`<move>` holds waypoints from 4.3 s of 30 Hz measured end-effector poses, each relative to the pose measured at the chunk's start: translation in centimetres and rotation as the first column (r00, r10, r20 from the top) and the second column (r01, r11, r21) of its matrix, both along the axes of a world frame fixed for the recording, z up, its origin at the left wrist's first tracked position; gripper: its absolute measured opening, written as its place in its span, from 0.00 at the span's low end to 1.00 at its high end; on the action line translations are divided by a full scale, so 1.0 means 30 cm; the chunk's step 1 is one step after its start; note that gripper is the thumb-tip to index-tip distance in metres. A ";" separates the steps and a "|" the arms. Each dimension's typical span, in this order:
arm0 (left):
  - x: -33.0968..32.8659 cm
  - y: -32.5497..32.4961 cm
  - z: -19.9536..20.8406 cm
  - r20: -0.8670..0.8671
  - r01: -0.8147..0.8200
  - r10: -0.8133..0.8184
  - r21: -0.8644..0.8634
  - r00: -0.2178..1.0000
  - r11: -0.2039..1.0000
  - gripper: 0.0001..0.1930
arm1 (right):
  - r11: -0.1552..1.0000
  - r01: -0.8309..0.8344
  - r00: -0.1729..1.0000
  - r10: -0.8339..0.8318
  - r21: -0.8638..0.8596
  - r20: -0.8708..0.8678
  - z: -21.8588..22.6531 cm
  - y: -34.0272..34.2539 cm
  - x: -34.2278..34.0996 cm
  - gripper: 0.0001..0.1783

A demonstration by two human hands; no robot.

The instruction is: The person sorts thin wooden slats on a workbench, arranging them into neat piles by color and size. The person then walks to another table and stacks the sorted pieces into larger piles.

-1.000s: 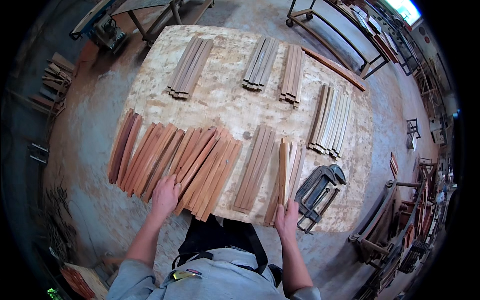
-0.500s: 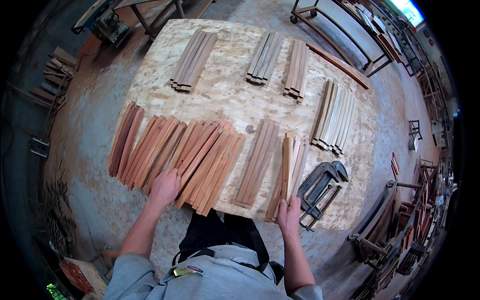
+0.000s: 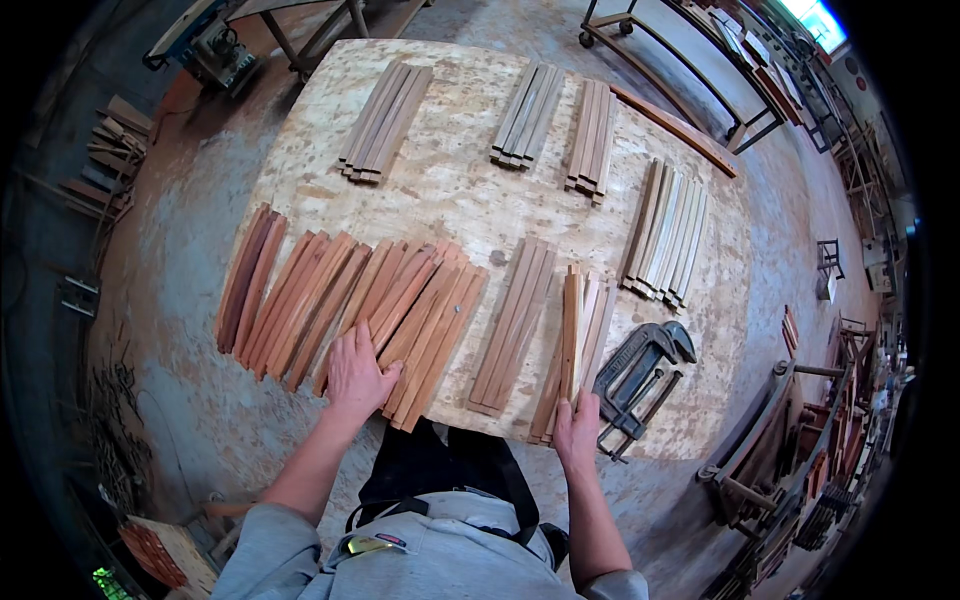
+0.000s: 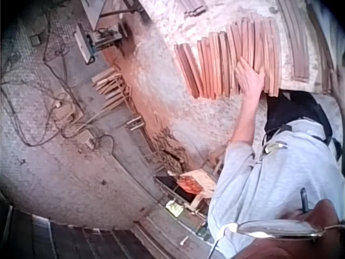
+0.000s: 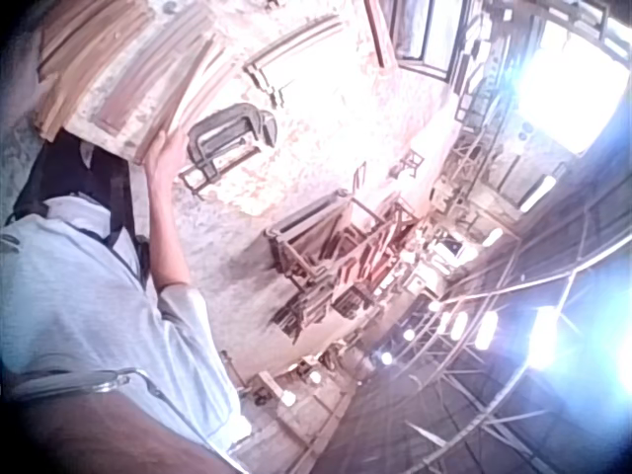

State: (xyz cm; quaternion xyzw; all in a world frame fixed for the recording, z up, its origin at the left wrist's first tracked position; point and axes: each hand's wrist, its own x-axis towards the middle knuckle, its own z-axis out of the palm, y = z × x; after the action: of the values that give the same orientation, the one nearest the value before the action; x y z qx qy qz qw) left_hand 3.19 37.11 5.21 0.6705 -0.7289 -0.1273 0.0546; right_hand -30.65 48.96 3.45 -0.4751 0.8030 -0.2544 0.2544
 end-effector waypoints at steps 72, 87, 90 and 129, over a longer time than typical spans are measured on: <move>-0.351 -0.027 0.120 -0.747 0.349 0.057 0.375 0.663 0.859 0.21 | 0.973 0.227 0.780 -0.200 0.030 0.593 0.120 -0.104 0.210 0.19; -0.394 -0.053 0.093 -0.760 0.448 0.240 0.573 0.605 0.686 0.18 | 0.989 -0.046 0.954 0.085 -0.140 0.287 0.184 -0.140 0.311 0.28; -0.383 -0.063 0.113 -0.758 0.413 0.227 0.549 0.611 0.727 0.19 | 0.985 -0.074 0.945 0.119 -0.156 0.304 0.201 -0.160 0.321 0.27; 0.286 -1.233 -0.174 -0.661 -0.220 0.656 0.623 0.366 0.751 0.09 | 0.913 0.247 0.646 -0.404 0.324 0.648 0.106 -0.275 0.466 0.18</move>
State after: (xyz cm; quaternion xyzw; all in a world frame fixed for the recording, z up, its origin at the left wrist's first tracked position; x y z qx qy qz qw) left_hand 11.77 0.13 -0.01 0.6838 -0.3408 -0.5772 0.2882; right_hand -16.68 40.72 6.63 -0.1600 0.7390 -0.3727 0.5379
